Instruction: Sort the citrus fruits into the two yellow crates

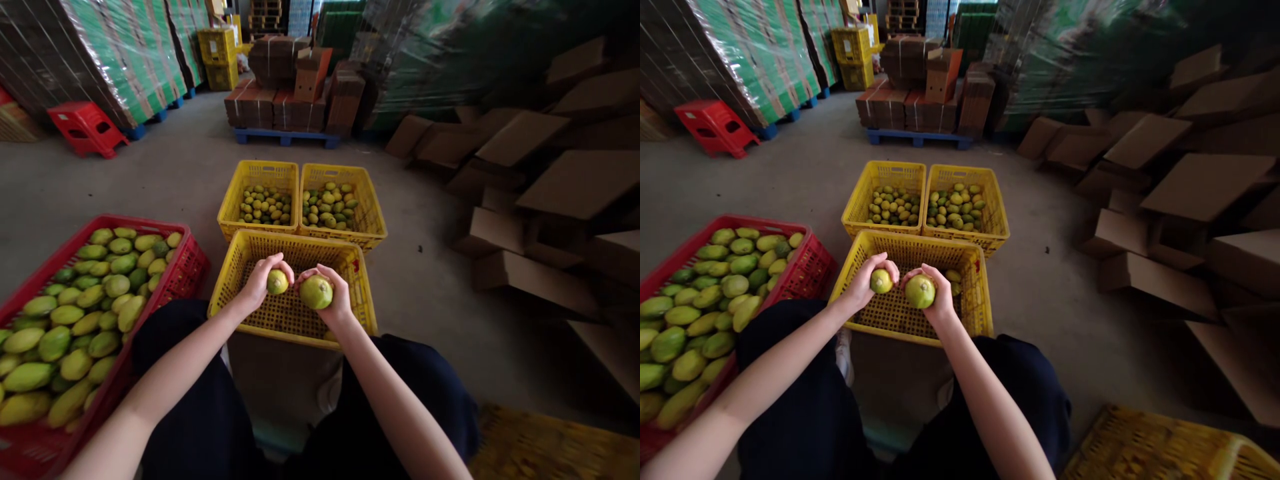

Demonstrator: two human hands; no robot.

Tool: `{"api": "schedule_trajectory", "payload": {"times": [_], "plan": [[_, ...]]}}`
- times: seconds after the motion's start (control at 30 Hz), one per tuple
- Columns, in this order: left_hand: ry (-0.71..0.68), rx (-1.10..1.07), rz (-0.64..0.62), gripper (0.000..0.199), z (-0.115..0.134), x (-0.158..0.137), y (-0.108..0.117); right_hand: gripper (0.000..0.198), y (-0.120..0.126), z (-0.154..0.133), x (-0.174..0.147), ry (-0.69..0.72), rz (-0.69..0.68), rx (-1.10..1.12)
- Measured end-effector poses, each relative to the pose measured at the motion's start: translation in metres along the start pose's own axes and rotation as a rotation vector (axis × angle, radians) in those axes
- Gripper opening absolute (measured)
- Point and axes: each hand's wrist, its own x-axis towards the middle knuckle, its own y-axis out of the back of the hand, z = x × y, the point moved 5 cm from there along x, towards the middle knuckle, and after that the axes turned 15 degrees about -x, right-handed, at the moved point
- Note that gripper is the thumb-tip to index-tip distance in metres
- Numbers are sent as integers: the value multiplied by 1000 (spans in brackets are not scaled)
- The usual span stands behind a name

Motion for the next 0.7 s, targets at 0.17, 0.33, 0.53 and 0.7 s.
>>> {"api": "schedule_trajectory", "payload": {"times": [0.17, 0.33, 0.53, 0.7], "plan": [[42, -44, 79, 46, -4, 7, 5, 21, 1, 4, 3, 11, -56, 51], [219, -240, 295, 41, -11, 14, 21, 16, 17, 10, 10, -75, 83, 189], [225, -282, 318, 22, -9, 16, 22, 15, 25, 7, 12, -148, 222, 342], [204, -267, 322, 21, -9, 15, 21, 17, 23, 9, 10, -167, 218, 338]]}}
